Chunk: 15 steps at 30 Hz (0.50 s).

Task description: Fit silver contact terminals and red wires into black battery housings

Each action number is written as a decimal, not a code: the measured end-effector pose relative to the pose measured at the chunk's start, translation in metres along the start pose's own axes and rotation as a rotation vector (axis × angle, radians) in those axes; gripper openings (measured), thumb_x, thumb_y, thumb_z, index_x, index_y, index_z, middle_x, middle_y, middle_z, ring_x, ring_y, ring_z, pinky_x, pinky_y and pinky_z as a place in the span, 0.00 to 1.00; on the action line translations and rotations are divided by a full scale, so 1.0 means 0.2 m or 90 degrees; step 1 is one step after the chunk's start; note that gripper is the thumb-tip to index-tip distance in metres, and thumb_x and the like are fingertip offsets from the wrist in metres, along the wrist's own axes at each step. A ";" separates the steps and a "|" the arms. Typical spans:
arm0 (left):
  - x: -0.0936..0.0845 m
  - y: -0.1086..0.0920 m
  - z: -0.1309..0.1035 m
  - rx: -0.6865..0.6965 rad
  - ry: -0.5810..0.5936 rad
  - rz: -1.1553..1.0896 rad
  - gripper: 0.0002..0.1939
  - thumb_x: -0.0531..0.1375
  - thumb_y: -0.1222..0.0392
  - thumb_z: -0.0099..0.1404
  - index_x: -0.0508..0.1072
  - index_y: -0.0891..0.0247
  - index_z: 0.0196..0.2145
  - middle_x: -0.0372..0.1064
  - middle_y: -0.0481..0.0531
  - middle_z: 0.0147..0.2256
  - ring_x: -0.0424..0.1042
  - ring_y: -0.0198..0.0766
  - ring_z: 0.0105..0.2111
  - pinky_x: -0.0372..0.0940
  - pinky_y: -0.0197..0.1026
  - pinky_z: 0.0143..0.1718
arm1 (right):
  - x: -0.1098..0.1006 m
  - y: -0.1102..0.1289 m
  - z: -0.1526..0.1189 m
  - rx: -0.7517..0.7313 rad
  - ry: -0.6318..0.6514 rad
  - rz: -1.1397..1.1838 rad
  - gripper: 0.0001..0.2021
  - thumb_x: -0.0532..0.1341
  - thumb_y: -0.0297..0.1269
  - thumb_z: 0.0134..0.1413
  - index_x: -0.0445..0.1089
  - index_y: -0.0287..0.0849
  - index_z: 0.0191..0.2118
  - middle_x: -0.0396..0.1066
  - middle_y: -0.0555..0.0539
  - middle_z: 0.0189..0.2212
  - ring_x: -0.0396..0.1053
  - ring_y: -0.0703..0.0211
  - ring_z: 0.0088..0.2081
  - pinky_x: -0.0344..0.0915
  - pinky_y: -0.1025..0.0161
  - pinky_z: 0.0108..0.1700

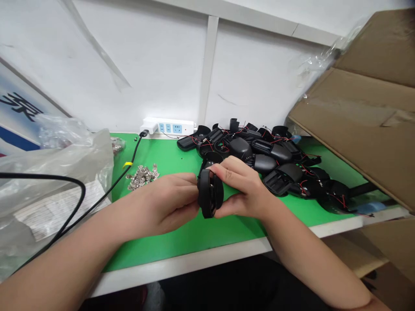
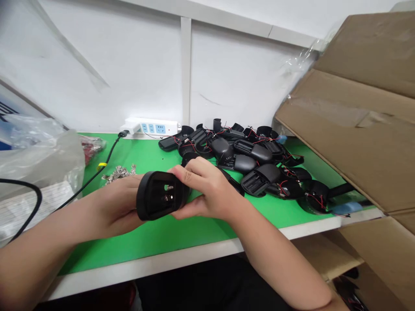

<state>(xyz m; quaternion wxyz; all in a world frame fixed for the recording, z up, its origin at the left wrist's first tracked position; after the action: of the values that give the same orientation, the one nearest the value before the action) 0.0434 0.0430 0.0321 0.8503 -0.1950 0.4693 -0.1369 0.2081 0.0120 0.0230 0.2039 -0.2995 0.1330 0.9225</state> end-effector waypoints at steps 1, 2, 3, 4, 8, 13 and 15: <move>0.00 0.00 0.00 -0.002 -0.003 -0.002 0.11 0.55 0.68 0.73 0.76 0.57 0.43 0.77 0.53 0.37 0.77 0.38 0.35 0.73 0.38 0.33 | 0.00 0.00 0.00 0.000 0.004 0.004 0.38 0.65 0.57 0.65 0.58 0.47 0.73 0.70 0.44 0.39 0.64 0.56 0.36 0.66 0.58 0.37; 0.00 0.00 0.00 0.002 -0.014 -0.009 0.10 0.55 0.66 0.73 0.75 0.57 0.42 0.76 0.53 0.36 0.76 0.38 0.34 0.72 0.38 0.32 | 0.01 0.00 0.00 -0.001 0.007 0.009 0.38 0.65 0.57 0.65 0.58 0.47 0.73 0.70 0.44 0.39 0.64 0.56 0.36 0.66 0.58 0.37; 0.00 -0.01 0.00 0.004 -0.022 -0.018 0.10 0.54 0.66 0.73 0.75 0.56 0.41 0.76 0.53 0.36 0.76 0.37 0.33 0.72 0.39 0.31 | 0.01 0.00 0.00 -0.001 0.009 0.012 0.38 0.65 0.57 0.65 0.57 0.48 0.74 0.70 0.44 0.39 0.64 0.55 0.36 0.66 0.58 0.37; 0.00 -0.01 0.00 0.003 -0.021 -0.028 0.10 0.54 0.65 0.73 0.74 0.56 0.41 0.75 0.52 0.35 0.75 0.37 0.31 0.71 0.39 0.30 | 0.01 0.00 0.00 0.000 0.010 0.014 0.38 0.65 0.57 0.65 0.57 0.48 0.74 0.70 0.44 0.39 0.64 0.55 0.35 0.66 0.57 0.37; 0.02 0.01 0.01 -0.028 -0.008 -0.084 0.07 0.56 0.64 0.69 0.73 0.54 0.38 0.73 0.49 0.32 0.72 0.35 0.27 0.68 0.38 0.26 | 0.01 0.00 -0.01 0.014 0.020 0.014 0.39 0.67 0.55 0.64 0.56 0.49 0.75 0.70 0.43 0.40 0.67 0.53 0.38 0.68 0.55 0.39; 0.03 0.06 0.01 -0.098 0.030 -0.140 0.02 0.60 0.61 0.65 0.72 0.54 0.34 0.71 0.48 0.30 0.71 0.36 0.27 0.67 0.39 0.26 | 0.01 -0.01 -0.02 0.017 0.045 0.037 0.43 0.70 0.52 0.61 0.55 0.50 0.76 0.71 0.41 0.43 0.70 0.51 0.42 0.72 0.53 0.43; 0.04 0.07 0.00 -0.127 0.060 -0.155 0.02 0.60 0.61 0.65 0.73 0.55 0.35 0.72 0.49 0.31 0.72 0.37 0.29 0.67 0.40 0.28 | 0.01 -0.01 -0.02 0.015 0.050 0.046 0.43 0.70 0.51 0.61 0.54 0.51 0.76 0.71 0.41 0.44 0.70 0.51 0.43 0.73 0.53 0.44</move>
<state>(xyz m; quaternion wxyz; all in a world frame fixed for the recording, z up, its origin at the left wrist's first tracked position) 0.0480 0.0532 0.0199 0.7808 -0.3270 0.4931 -0.2008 0.2098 0.0130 0.0190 0.1684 -0.3277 0.1627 0.9153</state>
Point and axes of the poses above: each hand's wrist, its own z-axis towards the middle knuckle, its own x-axis out of the palm, y = z × x, the point moved 6 cm from there along z, towards the middle knuckle
